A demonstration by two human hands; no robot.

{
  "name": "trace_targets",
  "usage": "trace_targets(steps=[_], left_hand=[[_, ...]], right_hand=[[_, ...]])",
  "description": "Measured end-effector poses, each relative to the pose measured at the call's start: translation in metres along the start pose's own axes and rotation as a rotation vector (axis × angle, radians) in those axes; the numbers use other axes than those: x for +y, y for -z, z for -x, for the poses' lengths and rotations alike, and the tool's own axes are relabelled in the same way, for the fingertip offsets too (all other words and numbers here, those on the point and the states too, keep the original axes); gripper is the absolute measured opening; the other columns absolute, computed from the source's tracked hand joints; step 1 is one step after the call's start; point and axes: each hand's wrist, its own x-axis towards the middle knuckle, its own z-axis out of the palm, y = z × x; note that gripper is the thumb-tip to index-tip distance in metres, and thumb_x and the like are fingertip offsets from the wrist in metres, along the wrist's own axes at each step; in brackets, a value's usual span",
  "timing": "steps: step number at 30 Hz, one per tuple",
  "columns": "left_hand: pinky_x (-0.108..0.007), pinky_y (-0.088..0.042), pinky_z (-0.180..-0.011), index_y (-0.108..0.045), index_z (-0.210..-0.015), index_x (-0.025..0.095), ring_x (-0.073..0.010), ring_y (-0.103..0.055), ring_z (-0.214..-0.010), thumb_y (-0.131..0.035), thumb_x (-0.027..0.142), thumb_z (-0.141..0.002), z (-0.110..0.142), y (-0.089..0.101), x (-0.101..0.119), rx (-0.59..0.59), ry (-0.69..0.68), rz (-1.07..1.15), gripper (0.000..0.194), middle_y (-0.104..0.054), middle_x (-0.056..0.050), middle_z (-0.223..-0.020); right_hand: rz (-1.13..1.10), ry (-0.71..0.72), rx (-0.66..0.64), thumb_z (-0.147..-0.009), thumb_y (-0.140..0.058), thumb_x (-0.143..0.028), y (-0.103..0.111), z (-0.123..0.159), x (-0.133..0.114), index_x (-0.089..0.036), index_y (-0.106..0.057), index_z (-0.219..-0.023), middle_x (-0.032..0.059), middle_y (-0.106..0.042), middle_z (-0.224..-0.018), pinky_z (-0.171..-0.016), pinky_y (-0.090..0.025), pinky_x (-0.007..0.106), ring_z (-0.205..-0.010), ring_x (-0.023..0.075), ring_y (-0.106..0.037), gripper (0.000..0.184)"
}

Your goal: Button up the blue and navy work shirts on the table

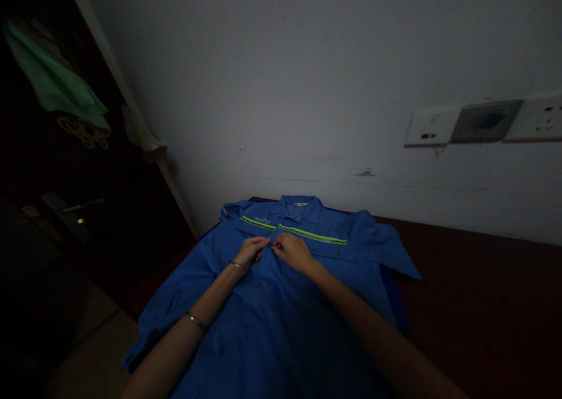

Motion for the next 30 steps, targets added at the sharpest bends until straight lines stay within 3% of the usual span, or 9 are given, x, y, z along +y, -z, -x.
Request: trace_targets(steps=[5,8,12,20,26,30], left_hand=[[-0.018,-0.018,-0.033,-0.062,-0.069,0.012,-0.0032,-0.029,-0.029,-0.069,0.051,-0.055,0.002,-0.001,0.002,-0.040,-0.023,0.025,0.042,-0.038,0.008,-0.034],[-0.018,-0.019,-0.032,-0.057,-0.061,0.012,-0.0033,-0.031,-0.030,-0.066,0.053,-0.057,0.002,-0.002,0.003,-0.038,-0.021,0.058,0.042,-0.038,0.008,-0.037],[-0.018,-0.023,-0.030,-0.059,-0.074,0.013,-0.0037,-0.037,-0.032,-0.061,0.057,-0.061,0.005,-0.001,0.008,-0.048,-0.005,0.081,0.046,-0.048,0.006,-0.049],[-0.017,-0.025,-0.032,-0.055,-0.062,0.014,-0.0052,-0.037,-0.029,-0.063,0.053,-0.060,0.048,0.012,0.017,-0.199,0.023,-0.272,0.040,-0.043,0.007,-0.038],[-0.018,-0.023,-0.036,-0.058,-0.063,0.013,-0.0046,-0.035,-0.032,-0.067,0.046,-0.058,0.067,0.020,0.009,-0.164,0.064,-0.320,0.035,-0.044,0.007,-0.039],[-0.018,-0.021,-0.037,-0.058,-0.061,0.013,-0.0043,-0.033,-0.034,-0.065,0.044,-0.059,0.071,0.017,0.006,-0.112,0.046,-0.263,0.033,-0.042,0.007,-0.039]], right_hand=[[-0.009,-0.050,0.115,-0.076,-0.058,-0.026,-0.003,0.000,-0.003,-0.022,-0.039,-0.124,0.0070,-0.051,-0.107,-0.067,-0.043,0.026,-0.081,0.0145,-0.055,0.052],[0.037,-0.022,0.112,-0.079,-0.055,-0.028,-0.003,0.000,-0.002,-0.022,-0.049,-0.114,0.0064,-0.049,-0.107,-0.067,-0.043,0.025,-0.082,0.0142,-0.055,0.036],[0.047,-0.016,0.133,-0.081,-0.053,-0.027,0.006,-0.001,0.004,-0.019,-0.058,-0.087,0.0024,-0.054,-0.090,-0.068,-0.042,0.023,-0.078,0.0129,-0.055,0.011],[0.039,-0.129,0.219,-0.078,-0.053,-0.024,0.030,-0.003,0.006,-0.020,-0.059,-0.084,0.0003,-0.057,-0.079,-0.061,-0.036,0.021,-0.071,0.0119,-0.053,0.010],[0.014,-0.098,0.166,-0.076,-0.052,-0.019,0.038,-0.004,-0.019,-0.020,-0.054,-0.100,0.0003,-0.058,-0.083,-0.056,-0.033,0.020,-0.067,0.0109,-0.052,0.025],[0.024,0.004,0.041,-0.079,-0.050,-0.022,0.038,0.002,-0.048,-0.020,-0.058,-0.088,-0.0009,-0.059,-0.073,-0.057,-0.032,0.020,-0.065,0.0104,-0.053,0.012]])
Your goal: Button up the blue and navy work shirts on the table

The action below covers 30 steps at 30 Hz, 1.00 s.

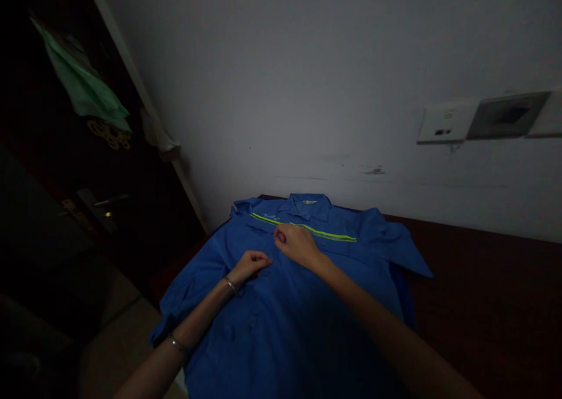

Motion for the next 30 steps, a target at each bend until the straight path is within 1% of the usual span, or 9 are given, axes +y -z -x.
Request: trace_targets(steps=[2,5,9,11,13,17,21,24,30], left_hand=[[-0.018,-0.021,-0.037,-0.059,-0.062,0.013,-0.0041,-0.032,-0.034,-0.064,0.043,-0.060,0.000,-0.001,0.000,0.022,-0.017,0.027,0.031,-0.041,0.008,-0.039],[-0.018,-0.021,-0.038,-0.059,-0.062,0.012,-0.0039,-0.033,-0.035,-0.062,0.040,-0.061,0.000,-0.003,0.001,0.045,-0.053,0.063,0.028,-0.042,0.007,-0.041],[-0.018,-0.020,-0.037,-0.059,-0.063,0.012,-0.0039,-0.033,-0.035,-0.063,0.041,-0.061,0.000,-0.005,0.005,0.097,-0.075,0.110,0.030,-0.044,0.006,-0.041],[-0.018,-0.019,-0.037,-0.059,-0.063,0.012,-0.0039,-0.032,-0.034,-0.065,0.043,-0.059,0.002,-0.007,0.010,0.142,-0.065,0.129,0.033,-0.043,0.006,-0.040],[-0.018,-0.019,-0.037,-0.059,-0.063,0.012,-0.0038,-0.031,-0.034,-0.067,0.046,-0.057,0.004,-0.008,0.017,0.168,-0.044,0.137,0.035,-0.040,0.007,-0.038],[-0.018,-0.016,-0.035,-0.059,-0.063,0.012,-0.0035,-0.028,-0.032,-0.068,0.049,-0.055,0.008,-0.006,0.028,0.167,-0.014,0.150,0.039,-0.037,0.008,-0.034],[-0.018,-0.017,-0.035,-0.059,-0.065,0.012,-0.0033,-0.029,-0.031,-0.068,0.051,-0.055,0.011,-0.003,0.032,0.152,-0.005,0.150,0.041,-0.039,0.007,-0.035],[-0.018,-0.019,-0.035,-0.058,-0.063,0.012,-0.0037,-0.031,-0.031,-0.070,0.052,-0.053,0.011,0.001,0.032,0.119,0.002,0.143,0.043,-0.040,0.006,-0.036],[-0.019,-0.021,-0.033,-0.054,-0.053,0.013,-0.0034,-0.029,-0.031,-0.071,0.053,-0.049,0.014,0.011,0.033,-0.006,0.067,0.085,0.044,-0.039,0.007,-0.037]], right_hand=[[0.036,0.062,-0.100,-0.079,-0.050,-0.023,-0.003,0.008,-0.013,-0.021,-0.058,-0.087,-0.0010,-0.061,-0.071,-0.056,-0.031,0.020,-0.064,0.0108,-0.055,0.012],[0.154,0.144,-0.214,-0.081,-0.049,-0.025,-0.011,0.024,-0.026,-0.022,-0.058,-0.092,0.0009,-0.065,-0.076,-0.055,-0.031,0.021,-0.066,0.0135,-0.059,0.015],[0.284,0.240,-0.260,-0.083,-0.046,-0.023,-0.017,0.038,-0.033,-0.021,-0.055,-0.099,0.0044,-0.066,-0.092,-0.057,-0.033,0.022,-0.071,0.0154,-0.061,0.019],[0.333,0.270,-0.254,-0.084,-0.044,-0.023,-0.018,0.040,-0.033,-0.019,-0.054,-0.098,0.0063,-0.065,-0.095,-0.056,-0.034,0.022,-0.070,0.0153,-0.062,0.018],[0.368,0.299,-0.244,-0.086,-0.041,-0.024,-0.018,0.040,-0.033,-0.017,-0.054,-0.097,0.0080,-0.065,-0.092,-0.055,-0.034,0.022,-0.067,0.0151,-0.062,0.017],[0.424,0.354,-0.200,-0.089,-0.036,-0.023,-0.019,0.040,-0.028,-0.015,-0.054,-0.091,0.0086,-0.065,-0.083,-0.052,-0.033,0.023,-0.064,0.0149,-0.061,0.020],[0.440,0.418,-0.142,-0.090,-0.032,-0.021,-0.024,0.042,-0.019,-0.014,-0.055,-0.090,0.0087,-0.063,-0.078,-0.051,-0.033,0.022,-0.061,0.0132,-0.059,0.023],[0.455,0.478,-0.116,-0.090,-0.031,-0.016,-0.029,0.044,-0.014,-0.013,-0.054,-0.091,0.0073,-0.062,-0.075,-0.051,-0.033,0.022,-0.060,0.0125,-0.058,0.023],[0.522,0.541,-0.045,-0.088,-0.033,-0.013,-0.032,0.046,-0.010,-0.013,-0.055,-0.091,0.0058,-0.060,-0.070,-0.045,-0.032,0.024,-0.057,0.0134,-0.058,0.022]])
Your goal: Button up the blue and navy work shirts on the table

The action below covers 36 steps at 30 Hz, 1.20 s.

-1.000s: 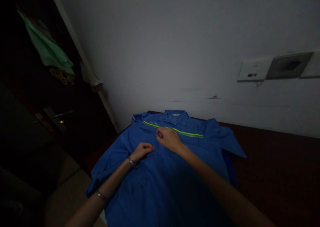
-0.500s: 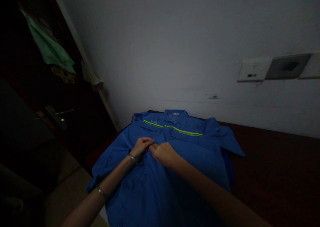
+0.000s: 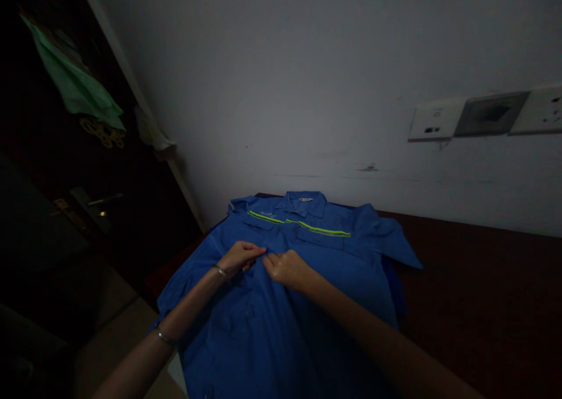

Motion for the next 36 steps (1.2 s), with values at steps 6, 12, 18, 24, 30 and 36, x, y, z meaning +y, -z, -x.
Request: trace_targets(steps=[6,12,18,24,30,36], left_hand=[[-0.019,-0.015,-0.034,-0.049,-0.048,0.014,-0.0018,-0.022,-0.034,-0.073,0.050,-0.047,0.005,-0.002,0.001,-0.030,-0.001,0.021,0.044,-0.031,0.009,-0.036],[-0.019,-0.012,-0.035,-0.053,-0.055,0.013,-0.0010,-0.021,-0.034,-0.075,0.046,-0.045,0.004,-0.006,-0.001,0.024,0.000,0.137,0.042,-0.031,0.010,-0.037],[-0.018,-0.012,-0.034,-0.052,-0.056,0.013,-0.0010,-0.023,-0.032,-0.077,0.044,-0.045,0.003,-0.005,-0.004,0.031,-0.004,0.202,0.041,-0.034,0.009,-0.037],[-0.018,-0.014,-0.034,-0.056,-0.059,0.011,-0.0011,-0.024,-0.033,-0.075,0.046,-0.049,0.005,-0.005,-0.003,0.007,-0.037,0.187,0.041,-0.034,0.008,-0.039],[-0.018,-0.017,-0.034,-0.059,-0.062,0.010,-0.0013,-0.026,-0.033,-0.074,0.048,-0.051,0.003,-0.007,-0.006,0.022,-0.081,0.188,0.042,-0.033,0.009,-0.038],[-0.016,-0.019,-0.032,-0.059,-0.063,0.010,-0.0019,-0.028,-0.033,-0.073,0.045,-0.053,0.005,-0.011,-0.009,0.022,-0.081,0.236,0.039,-0.037,0.008,-0.039]], right_hand=[[0.005,0.028,0.045,-0.088,-0.035,-0.013,0.000,0.000,-0.001,-0.011,-0.056,-0.090,0.0057,-0.060,-0.067,-0.047,-0.033,0.023,-0.055,0.0136,-0.056,0.022],[-0.068,-0.018,0.015,-0.089,-0.033,-0.015,0.002,-0.002,-0.004,-0.012,-0.055,-0.081,0.0068,-0.060,-0.065,-0.050,-0.033,0.022,-0.055,0.0134,-0.056,0.024],[-0.200,-0.153,-0.076,-0.089,-0.035,-0.022,0.007,-0.002,-0.003,-0.013,-0.056,-0.088,0.0080,-0.065,-0.078,-0.055,-0.033,0.022,-0.064,0.0131,-0.059,0.023],[-0.424,-0.337,-0.085,-0.087,-0.040,-0.028,0.015,-0.005,0.002,-0.018,-0.060,-0.097,0.0044,-0.067,-0.079,-0.059,-0.034,0.021,-0.066,0.0122,-0.060,0.024],[-0.585,-0.460,-0.078,-0.084,-0.045,-0.029,0.018,-0.008,0.005,-0.021,-0.063,-0.092,0.0003,-0.064,-0.068,-0.056,-0.034,0.020,-0.060,0.0107,-0.057,0.021],[-0.651,-0.525,-0.122,-0.084,-0.043,-0.030,0.018,-0.009,0.006,-0.021,-0.064,-0.089,0.0000,-0.063,-0.068,-0.054,-0.033,0.020,-0.059,0.0103,-0.056,0.023]])
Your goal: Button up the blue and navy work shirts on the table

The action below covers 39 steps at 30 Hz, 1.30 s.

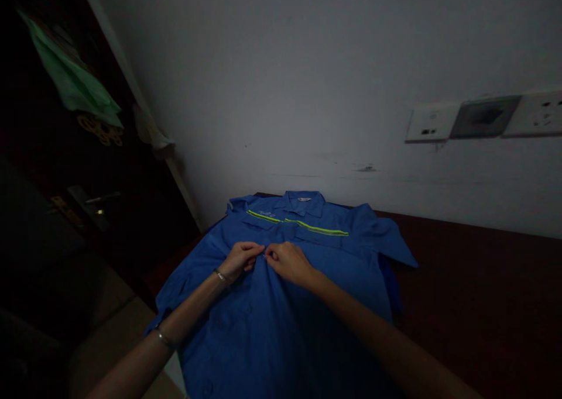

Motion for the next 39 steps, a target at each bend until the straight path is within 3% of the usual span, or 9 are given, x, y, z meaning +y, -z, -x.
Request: trace_targets(steps=[12,22,28,33,36,39], left_hand=[[-0.016,-0.021,-0.029,-0.057,-0.063,0.011,-0.0031,-0.030,-0.030,-0.071,0.047,-0.055,-0.004,-0.007,-0.007,0.084,-0.041,0.034,0.039,-0.038,0.007,-0.036],[-0.016,-0.021,-0.029,-0.057,-0.064,0.011,-0.0029,-0.030,-0.029,-0.069,0.047,-0.057,-0.004,-0.012,-0.008,0.066,-0.045,0.050,0.039,-0.038,0.008,-0.037],[-0.016,-0.021,-0.028,-0.057,-0.065,0.012,-0.0029,-0.029,-0.028,-0.067,0.049,-0.059,-0.002,-0.012,-0.001,0.059,-0.075,0.004,0.039,-0.037,0.008,-0.036],[-0.016,-0.023,-0.029,-0.050,-0.058,0.014,-0.0038,-0.032,-0.028,-0.062,0.050,-0.065,0.000,-0.006,0.000,-0.021,-0.060,-0.040,0.038,-0.040,0.007,-0.038],[-0.016,-0.023,-0.030,-0.053,-0.061,0.013,-0.0046,-0.035,-0.029,-0.057,0.050,-0.069,0.004,-0.001,0.002,-0.072,-0.050,-0.092,0.038,-0.043,0.005,-0.039],[-0.016,-0.025,-0.031,-0.061,-0.076,0.011,-0.0047,-0.036,-0.031,-0.055,0.047,-0.071,0.008,0.004,0.005,-0.082,-0.067,-0.121,0.037,-0.046,0.005,-0.043]], right_hand=[[0.263,0.080,-0.068,-0.087,-0.038,-0.027,0.010,0.005,-0.008,-0.020,-0.058,-0.095,0.0042,-0.066,-0.080,-0.056,-0.030,0.022,-0.070,0.0140,-0.060,0.023],[0.335,0.066,-0.076,-0.088,-0.037,-0.028,0.011,0.005,-0.010,-0.020,-0.058,-0.094,0.0055,-0.067,-0.082,-0.060,-0.035,0.022,-0.075,0.0165,-0.062,0.024],[0.203,0.032,0.059,-0.084,-0.046,-0.031,0.011,0.005,-0.007,-0.019,-0.055,-0.100,0.0050,-0.063,-0.090,-0.064,-0.042,0.025,-0.076,0.0161,-0.060,0.022],[0.004,0.209,0.152,-0.078,-0.052,-0.021,0.017,0.004,0.003,-0.023,-0.038,-0.127,0.0081,-0.043,-0.126,-0.082,-0.045,0.031,-0.102,0.0166,-0.052,0.051],[-0.046,0.263,0.107,-0.078,-0.050,-0.016,0.016,0.004,0.007,-0.023,-0.038,-0.128,0.0077,-0.047,-0.122,-0.085,-0.044,0.031,-0.101,0.0161,-0.053,0.051],[-0.004,0.268,0.090,-0.079,-0.049,-0.015,0.015,0.004,0.009,-0.021,-0.047,-0.119,0.0067,-0.052,-0.112,-0.083,-0.045,0.029,-0.099,0.0159,-0.053,0.040]])
